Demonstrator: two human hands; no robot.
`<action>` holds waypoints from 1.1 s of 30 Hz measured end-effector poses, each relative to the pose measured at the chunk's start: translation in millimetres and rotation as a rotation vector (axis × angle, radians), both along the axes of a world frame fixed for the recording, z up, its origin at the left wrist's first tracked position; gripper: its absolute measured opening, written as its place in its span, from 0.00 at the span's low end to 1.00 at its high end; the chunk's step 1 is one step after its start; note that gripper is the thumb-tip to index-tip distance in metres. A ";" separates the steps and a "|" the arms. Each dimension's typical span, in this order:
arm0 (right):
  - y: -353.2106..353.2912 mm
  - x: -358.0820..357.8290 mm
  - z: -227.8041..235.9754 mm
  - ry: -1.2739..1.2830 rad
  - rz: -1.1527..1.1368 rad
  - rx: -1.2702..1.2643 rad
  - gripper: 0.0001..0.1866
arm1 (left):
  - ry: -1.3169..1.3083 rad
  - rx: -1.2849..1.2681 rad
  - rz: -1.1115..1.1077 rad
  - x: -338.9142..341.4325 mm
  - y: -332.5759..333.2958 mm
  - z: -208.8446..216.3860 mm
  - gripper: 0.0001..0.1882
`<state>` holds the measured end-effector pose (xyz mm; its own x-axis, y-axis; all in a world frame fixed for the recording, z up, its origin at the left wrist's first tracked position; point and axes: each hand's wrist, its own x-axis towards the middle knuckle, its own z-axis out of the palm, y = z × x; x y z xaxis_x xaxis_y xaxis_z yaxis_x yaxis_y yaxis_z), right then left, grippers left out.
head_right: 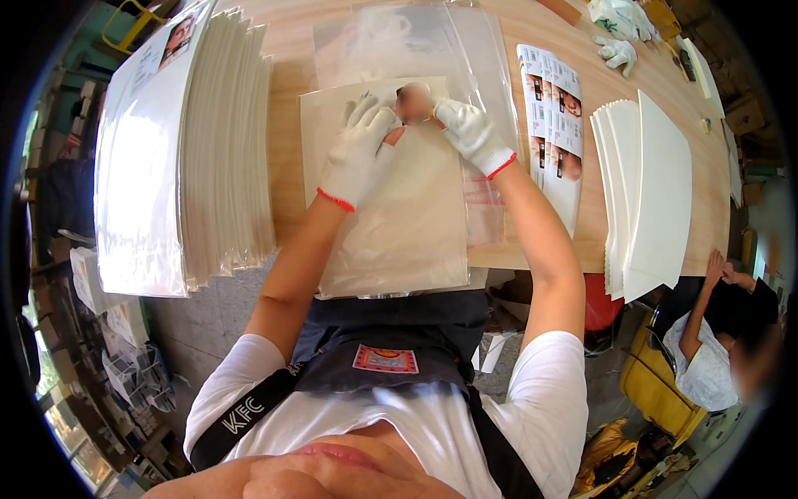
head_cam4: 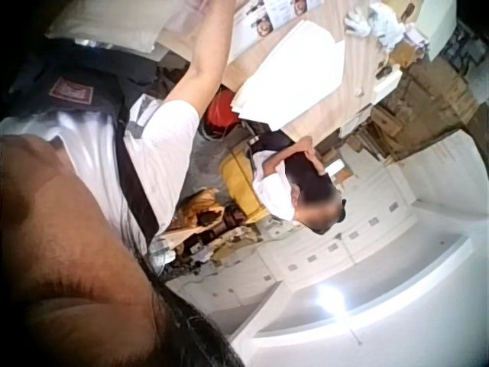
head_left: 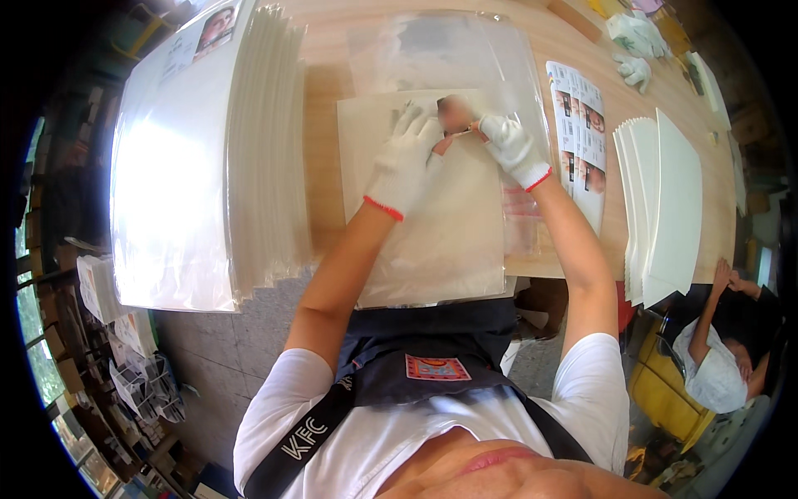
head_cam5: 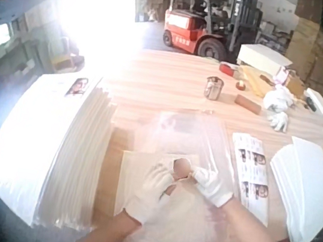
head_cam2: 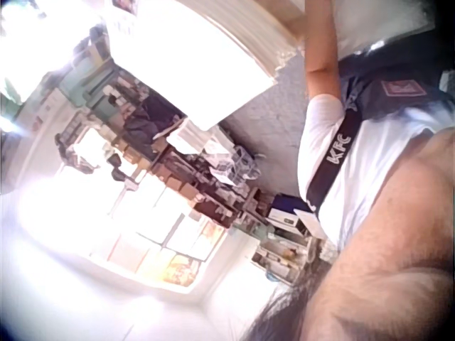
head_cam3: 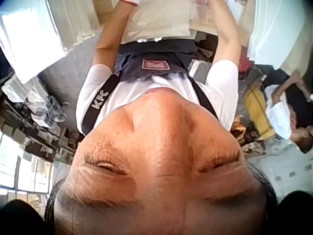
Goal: The person repeatedly picks up a white rectangular sheet and a clear plastic sleeve from a table, inserts the sheet into the sleeve, and places the packaged item on a growing stack. The person wears white gloves and a KFC-branded headstrap while performing this repetitive assembly task.
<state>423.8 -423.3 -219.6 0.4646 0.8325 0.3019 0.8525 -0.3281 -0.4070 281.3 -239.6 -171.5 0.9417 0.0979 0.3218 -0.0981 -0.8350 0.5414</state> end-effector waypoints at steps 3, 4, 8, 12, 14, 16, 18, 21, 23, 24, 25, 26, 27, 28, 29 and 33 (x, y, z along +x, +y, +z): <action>-2.5 -3.5 -9.4 -0.219 -0.014 -0.045 0.10 | 0.078 0.274 0.171 11.2 10.8 -41.3 0.24; -0.7 -4.9 -4.1 -0.234 0.025 -0.044 0.09 | 0.091 0.376 0.232 12.4 13.5 -46.3 0.27; -3.5 -17.8 17.5 -0.331 0.061 -0.054 0.07 | 0.245 0.283 0.202 10.3 14.4 -49.7 0.33; -21.2 -35.9 32.5 -0.533 0.022 -0.152 0.07 | 0.328 0.387 0.234 14.0 10.6 -40.9 0.34; -32.0 -48.4 36.5 -0.545 -0.035 -0.180 0.07 | 0.359 0.315 0.232 13.0 8.7 -35.6 0.34; -39.0 -66.8 51.3 -0.467 -0.086 -0.204 0.07 | 0.374 0.065 0.221 5.5 12.3 -28.6 0.32; -54.3 -103.0 72.9 -0.293 -0.138 -0.240 0.07 | 0.192 0.054 0.165 -28.2 13.4 -33.8 0.31; -92.0 -162.4 80.4 -0.040 -0.384 -0.363 0.12 | 0.010 0.057 0.056 -111.6 2.8 -23.0 0.31; -116.0 -195.4 80.4 0.124 -0.489 -0.512 0.17 | -0.121 0.037 0.183 -182.8 -2.4 -37.4 0.31; -125.1 -209.4 76.6 0.186 -0.532 -0.582 0.19 | -0.171 -0.071 0.339 -209.9 -10.2 -37.9 0.26; -135.5 -221.9 61.0 0.234 -0.566 -0.560 0.21 | -0.183 -0.254 0.460 -229.3 -16.1 -37.8 0.21; -140.4 -231.6 46.7 0.281 -0.597 -0.539 0.22 | -0.151 -0.299 0.564 -245.0 -14.2 -58.1 0.16; -138.7 -238.0 44.9 0.421 -0.594 -0.476 0.21 | 0.079 -0.497 0.485 -255.2 -4.0 -79.8 0.15; -133.6 -243.9 34.3 1.049 -0.731 -0.118 0.17 | 0.307 -0.692 0.390 -257.4 0.8 -76.2 0.14; -130.4 -247.7 27.5 1.204 -0.790 0.071 0.14 | 0.234 -0.644 0.364 -258.1 -0.5 -73.5 0.14; -118.0 -257.6 -4.4 1.601 -0.774 0.572 0.08 | 0.040 -0.523 0.241 -223.0 -4.0 41.4 0.11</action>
